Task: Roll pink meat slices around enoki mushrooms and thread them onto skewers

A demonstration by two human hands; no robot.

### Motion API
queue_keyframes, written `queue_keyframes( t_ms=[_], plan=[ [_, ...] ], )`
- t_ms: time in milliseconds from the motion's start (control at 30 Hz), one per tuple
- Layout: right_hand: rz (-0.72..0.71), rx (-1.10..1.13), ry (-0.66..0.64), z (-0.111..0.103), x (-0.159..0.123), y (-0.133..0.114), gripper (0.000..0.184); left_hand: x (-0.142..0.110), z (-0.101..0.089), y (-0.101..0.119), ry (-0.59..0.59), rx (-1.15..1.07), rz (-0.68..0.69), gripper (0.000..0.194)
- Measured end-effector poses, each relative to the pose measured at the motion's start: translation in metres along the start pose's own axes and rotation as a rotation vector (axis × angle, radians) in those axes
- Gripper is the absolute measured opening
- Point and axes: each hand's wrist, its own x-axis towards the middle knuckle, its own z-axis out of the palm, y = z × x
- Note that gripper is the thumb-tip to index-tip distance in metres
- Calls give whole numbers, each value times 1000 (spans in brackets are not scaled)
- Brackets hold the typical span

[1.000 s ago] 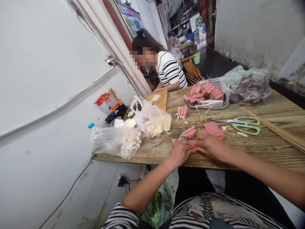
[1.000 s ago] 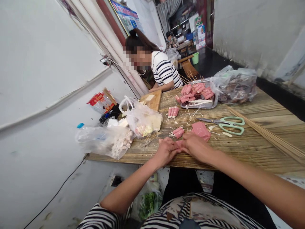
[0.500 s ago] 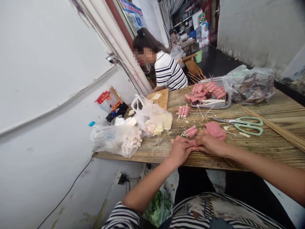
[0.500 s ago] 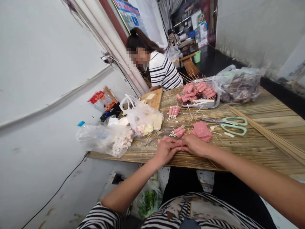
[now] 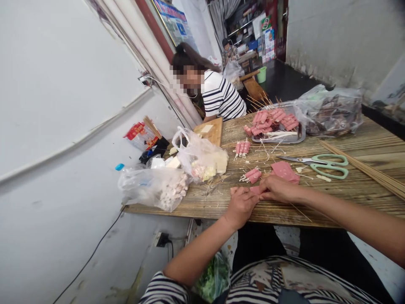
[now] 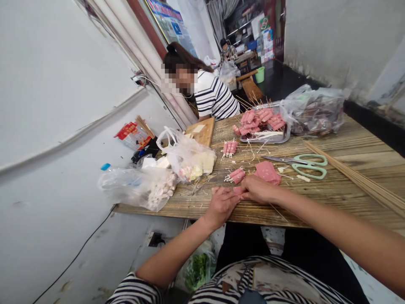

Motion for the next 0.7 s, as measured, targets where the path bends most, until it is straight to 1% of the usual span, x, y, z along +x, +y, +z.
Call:
queue_keyframes(
  t_ms=[67, 100, 167, 267, 333, 400, 467, 533, 633, 700],
  plan=[
    [30, -16, -20, -3, -3, -3, 20, 3, -1, -1, -9, -14, 10, 24],
    [24, -37, -2, -3, -5, -4, 19, 5, -2, -2, -18, -31, 13, 24],
    [-42, -123, 91, -1, -12, -9, 19, 8, -4, -3, -43, -71, 6, 23],
    [-159, -320, 225, 11, -22, -13, 22, 14, -6, -6, -79, -122, -37, 21],
    [-188, -409, 276, 22, -26, -14, 27, 18, -7, -9, -108, -173, -53, 17],
    [-205, -441, 307, 29, -27, -12, 33, 21, -7, -12, -130, -235, -72, 11],
    [-216, -424, 306, 32, -24, -9, 38, 21, -7, -13, -136, -272, -101, 8],
    [-217, -373, 285, 30, -18, -4, 40, 19, -5, -11, -103, -241, -120, 10],
    [-217, -271, 245, 25, -8, 4, 37, 10, -2, -4, -13, -95, -102, 15],
    [-203, -227, 195, 19, -3, 8, 33, 4, 0, 1, 24, -3, -83, 19]
  ],
)
